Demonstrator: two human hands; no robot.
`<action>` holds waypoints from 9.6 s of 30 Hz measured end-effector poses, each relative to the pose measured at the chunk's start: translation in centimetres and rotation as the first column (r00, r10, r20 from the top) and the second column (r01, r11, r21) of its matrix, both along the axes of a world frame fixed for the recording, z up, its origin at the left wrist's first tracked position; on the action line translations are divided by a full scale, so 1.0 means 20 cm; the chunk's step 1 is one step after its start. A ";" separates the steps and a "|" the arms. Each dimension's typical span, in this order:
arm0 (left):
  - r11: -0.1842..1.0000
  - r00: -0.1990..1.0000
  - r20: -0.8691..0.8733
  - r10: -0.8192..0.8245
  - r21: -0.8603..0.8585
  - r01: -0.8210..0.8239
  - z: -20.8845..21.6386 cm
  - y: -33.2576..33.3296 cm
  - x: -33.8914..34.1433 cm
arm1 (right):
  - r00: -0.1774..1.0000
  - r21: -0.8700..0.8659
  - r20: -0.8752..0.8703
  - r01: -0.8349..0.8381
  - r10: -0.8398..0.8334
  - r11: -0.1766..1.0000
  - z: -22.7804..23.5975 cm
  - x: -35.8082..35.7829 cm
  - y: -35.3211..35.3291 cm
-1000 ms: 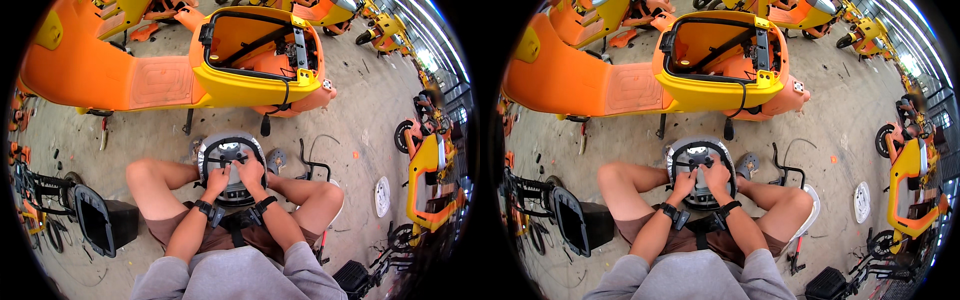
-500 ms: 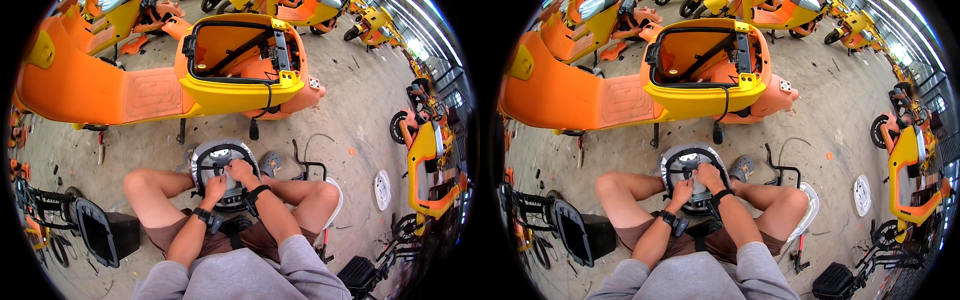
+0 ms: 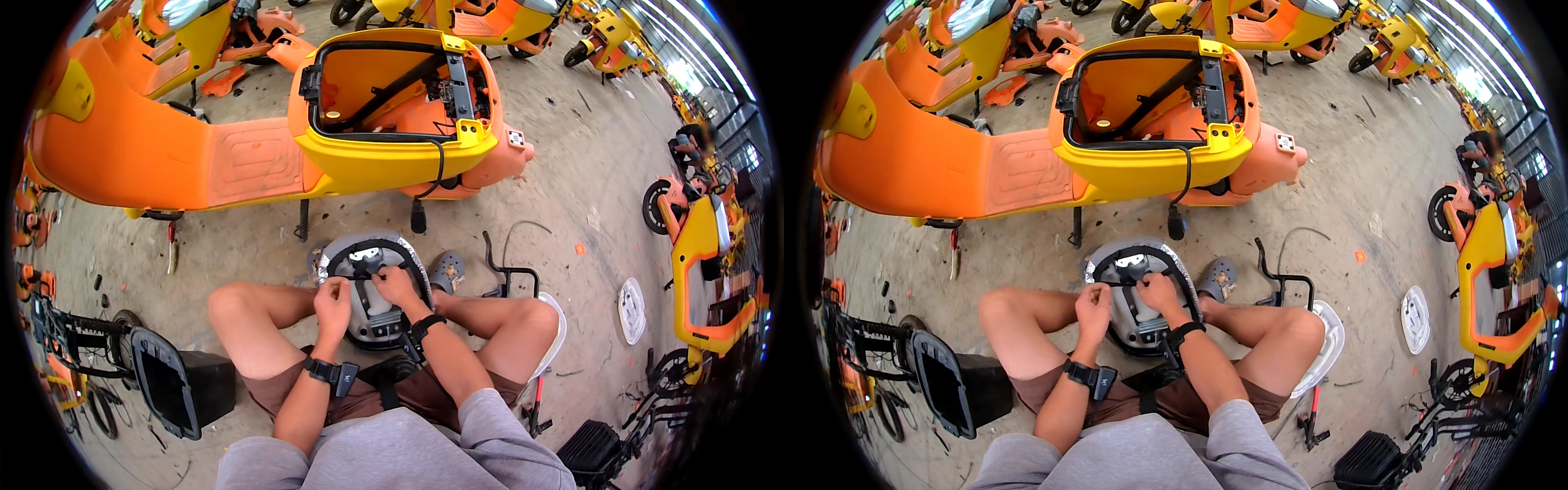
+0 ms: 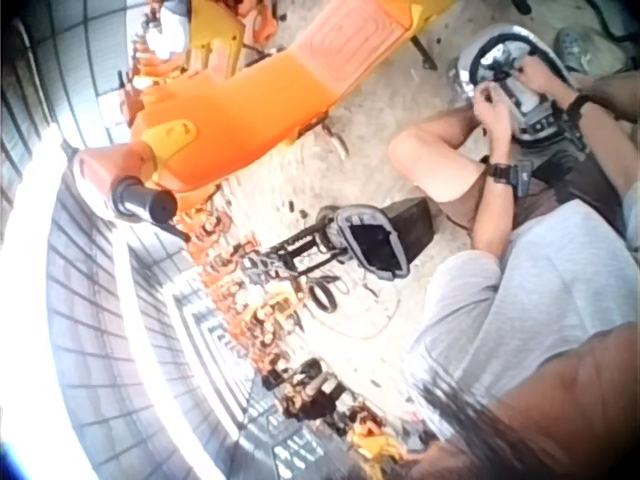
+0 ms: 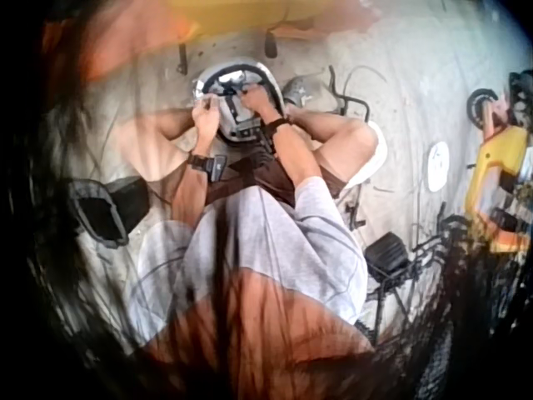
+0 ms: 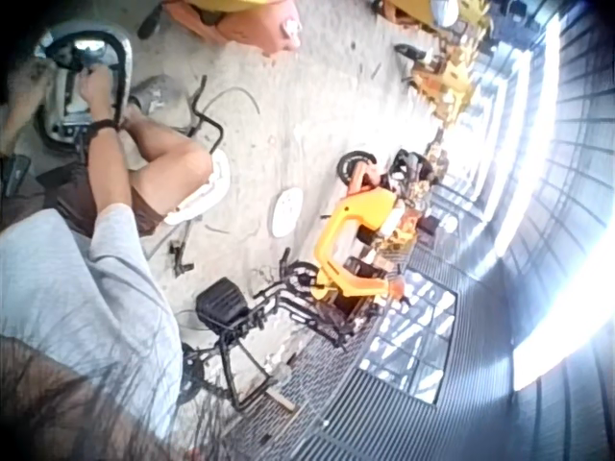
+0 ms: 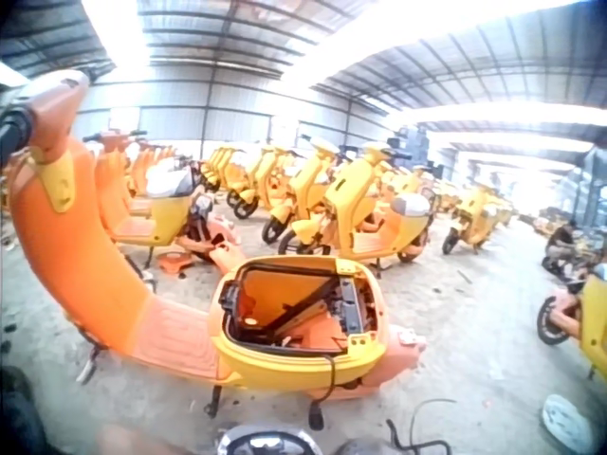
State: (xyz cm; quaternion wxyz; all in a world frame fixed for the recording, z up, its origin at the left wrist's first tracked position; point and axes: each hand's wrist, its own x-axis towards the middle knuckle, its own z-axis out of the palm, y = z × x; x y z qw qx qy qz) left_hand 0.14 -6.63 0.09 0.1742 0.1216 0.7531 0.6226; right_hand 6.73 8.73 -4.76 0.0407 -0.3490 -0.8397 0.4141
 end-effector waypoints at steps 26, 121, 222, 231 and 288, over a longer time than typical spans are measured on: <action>0.442 0.620 0.738 -0.265 -0.478 0.759 -0.14 0.40 -0.32 | 0.997 0.031 -0.077 -0.015 0.018 0.999 0.00 0.05 -0.03; 0.822 0.748 0.362 -0.556 0.110 0.559 -0.20 0.26 -0.22 | 0.940 0.047 -0.292 0.197 -0.176 0.979 0.25 0.21 -0.14; 0.989 0.952 -0.266 -0.150 -0.026 0.149 -0.16 0.19 -0.11 | 0.924 0.355 -0.366 0.024 0.115 0.934 0.16 0.03 -0.06; 0.984 0.948 -0.267 -0.176 -0.035 0.173 -0.11 0.21 -0.08 | 0.891 0.056 -0.420 0.213 -0.170 0.975 -0.03 -0.03 -0.08; 0.953 0.968 0.109 -0.224 0.235 0.194 -0.19 0.21 -0.18 | 0.827 -0.648 -0.312 0.174 -0.467 0.741 0.13 0.01 -0.08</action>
